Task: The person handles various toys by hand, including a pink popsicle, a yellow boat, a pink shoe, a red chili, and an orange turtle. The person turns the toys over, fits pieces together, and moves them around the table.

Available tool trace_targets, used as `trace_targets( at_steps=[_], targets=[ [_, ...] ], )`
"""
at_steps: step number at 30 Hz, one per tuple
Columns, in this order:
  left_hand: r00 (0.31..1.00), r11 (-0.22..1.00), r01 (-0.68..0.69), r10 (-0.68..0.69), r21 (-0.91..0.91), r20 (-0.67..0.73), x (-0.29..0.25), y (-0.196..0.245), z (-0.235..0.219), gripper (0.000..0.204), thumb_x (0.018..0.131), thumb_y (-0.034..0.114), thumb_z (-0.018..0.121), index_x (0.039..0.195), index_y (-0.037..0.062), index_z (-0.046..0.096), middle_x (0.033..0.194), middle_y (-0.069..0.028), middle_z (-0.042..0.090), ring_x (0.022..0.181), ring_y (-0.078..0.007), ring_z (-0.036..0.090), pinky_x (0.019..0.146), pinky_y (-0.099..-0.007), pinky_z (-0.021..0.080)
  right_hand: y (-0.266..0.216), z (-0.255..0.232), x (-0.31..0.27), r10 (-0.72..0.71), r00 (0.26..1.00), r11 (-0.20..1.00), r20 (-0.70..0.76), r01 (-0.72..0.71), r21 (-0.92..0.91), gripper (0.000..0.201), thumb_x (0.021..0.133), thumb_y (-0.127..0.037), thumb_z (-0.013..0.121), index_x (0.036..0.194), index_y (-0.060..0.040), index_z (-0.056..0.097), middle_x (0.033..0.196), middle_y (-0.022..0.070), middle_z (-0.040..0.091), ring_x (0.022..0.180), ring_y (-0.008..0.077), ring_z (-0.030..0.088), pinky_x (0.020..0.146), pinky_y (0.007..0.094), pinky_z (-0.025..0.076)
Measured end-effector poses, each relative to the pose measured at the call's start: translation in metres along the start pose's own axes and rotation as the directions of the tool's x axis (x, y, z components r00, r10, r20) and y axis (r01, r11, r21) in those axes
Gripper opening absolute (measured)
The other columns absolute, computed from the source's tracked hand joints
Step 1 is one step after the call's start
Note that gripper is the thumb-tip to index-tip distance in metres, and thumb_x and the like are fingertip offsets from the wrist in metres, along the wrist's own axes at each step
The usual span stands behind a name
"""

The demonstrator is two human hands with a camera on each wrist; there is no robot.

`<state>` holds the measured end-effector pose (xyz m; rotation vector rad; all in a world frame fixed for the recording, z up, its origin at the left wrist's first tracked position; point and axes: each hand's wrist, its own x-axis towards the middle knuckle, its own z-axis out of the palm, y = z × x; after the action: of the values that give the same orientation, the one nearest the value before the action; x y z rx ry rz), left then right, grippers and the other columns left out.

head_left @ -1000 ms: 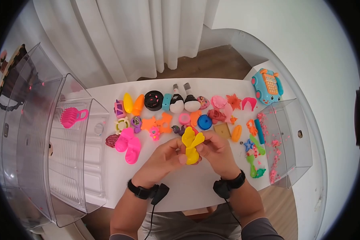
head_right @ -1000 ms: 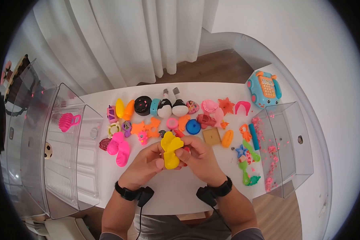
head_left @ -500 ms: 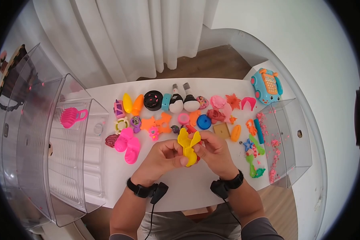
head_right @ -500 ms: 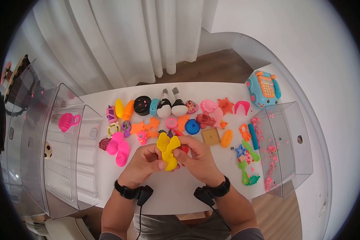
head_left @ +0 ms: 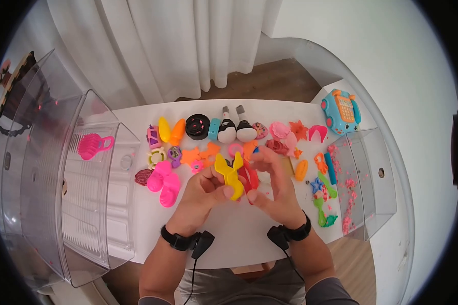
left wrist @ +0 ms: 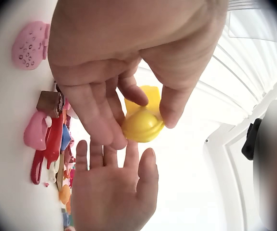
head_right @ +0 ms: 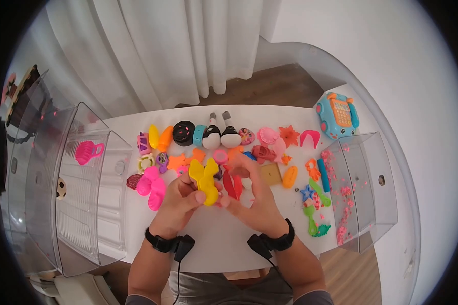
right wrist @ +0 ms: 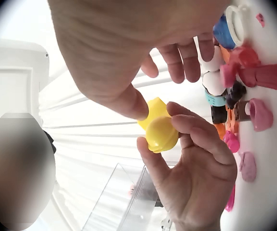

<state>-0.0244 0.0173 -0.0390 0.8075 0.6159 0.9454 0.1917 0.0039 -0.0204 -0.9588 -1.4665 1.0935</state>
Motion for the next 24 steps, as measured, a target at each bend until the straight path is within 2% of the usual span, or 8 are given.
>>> trace_targets(
  at_steps=[2,3,5,6,8,15,17,24],
  targets=[
    [0.994,0.999,0.011,-0.006,0.047,-0.107,0.000,0.009,0.003,0.048,0.089,0.024,0.086,0.123,0.0031,0.059,0.125,-0.0116,0.070,0.109,-0.0197,0.071,0.091,-0.0344,0.060,-0.011,0.003,0.004,-0.197,0.980,0.920,0.014,0.190,-0.342,0.078,0.080,-0.025,0.089,0.146,-0.0072,0.051,0.141,0.0144,0.053,0.132,0.0316,0.052,0.112,0.0456,0.042],
    [0.994,0.999,0.008,-0.002,0.046,-0.112,0.001,0.009,0.003,0.048,0.089,0.024,0.086,0.123,0.0031,0.059,0.125,-0.0116,0.070,0.109,-0.0197,0.071,0.091,-0.0344,0.060,-0.011,0.005,0.004,-0.197,0.980,0.921,0.019,0.192,-0.339,0.078,0.080,-0.025,0.089,0.146,-0.0072,0.051,0.141,0.0144,0.053,0.132,0.0316,0.052,0.112,0.0456,0.042],
    [0.983,0.995,-0.083,0.092,0.062,-0.161,0.003,0.005,0.007,0.029,0.090,0.005,0.082,0.104,0.0076,0.057,0.110,-0.0040,0.070,0.099,-0.0110,0.070,0.088,-0.0271,0.057,-0.010,0.009,0.002,-0.275,0.958,0.807,0.085,0.278,-0.521,0.081,0.072,-0.023,0.093,0.142,-0.0095,0.056,0.141,0.0171,0.050,0.132,0.0364,0.049,0.110,0.0491,0.042],
    [0.982,0.995,-0.080,0.089,0.062,-0.164,0.003,0.004,0.008,0.029,0.090,0.005,0.082,0.104,0.0076,0.057,0.110,-0.0040,0.070,0.099,-0.0110,0.070,0.088,-0.0271,0.057,-0.011,0.010,0.002,-0.273,0.958,0.809,0.085,0.276,-0.519,0.081,0.072,-0.023,0.093,0.142,-0.0095,0.056,0.141,0.0171,0.050,0.132,0.0364,0.049,0.110,0.0491,0.042],
    [0.980,0.985,-0.079,0.104,0.151,-0.168,0.002,0.001,0.011,0.030,0.090,0.004,0.082,0.103,0.0072,0.056,0.106,-0.0028,0.069,0.095,-0.0088,0.069,0.086,-0.0261,0.058,-0.015,0.010,-0.001,-0.243,0.959,0.688,0.148,0.278,-0.670,0.077,0.068,-0.022,0.093,0.137,-0.0116,0.062,0.133,0.0141,0.054,0.123,0.0341,0.054,0.104,0.0468,0.044],
    [0.992,0.980,-0.019,0.044,0.199,-0.122,0.003,-0.001,0.018,0.031,0.090,0.002,0.082,0.102,0.0074,0.054,0.098,-0.0002,0.064,0.090,-0.0075,0.069,0.080,-0.0236,0.058,-0.013,0.011,0.003,-0.262,0.940,0.588,0.217,0.334,-0.737,0.066,0.071,-0.018,0.088,0.133,-0.0139,0.065,0.103,0.0044,0.063,0.100,0.0267,0.060,0.091,0.0416,0.046],
    [0.992,0.976,0.009,0.018,0.217,-0.122,0.003,-0.003,0.016,0.031,0.089,0.000,0.081,0.104,0.0055,0.054,0.104,-0.0042,0.068,0.097,-0.0123,0.071,0.087,-0.0270,0.059,-0.013,0.011,0.004,-0.295,0.925,0.555,0.240,0.371,-0.744,0.063,0.071,-0.011,0.085,0.130,-0.0084,0.065,0.094,0.0060,0.062,0.089,0.0285,0.062,0.086,0.0421,0.049],
    [0.989,0.940,-0.001,0.051,0.342,-0.138,0.003,-0.006,0.019,0.032,0.089,-0.001,0.081,0.104,0.0060,0.052,0.101,-0.0028,0.067,0.093,-0.0107,0.071,0.085,-0.0258,0.059,-0.011,0.012,0.004,-0.279,0.929,0.568,0.242,0.363,-0.739,0.057,0.071,-0.008,0.082,0.125,-0.0034,0.063,0.089,0.0061,0.061,0.085,0.0272,0.062,0.084,0.0413,0.050]
  ],
)
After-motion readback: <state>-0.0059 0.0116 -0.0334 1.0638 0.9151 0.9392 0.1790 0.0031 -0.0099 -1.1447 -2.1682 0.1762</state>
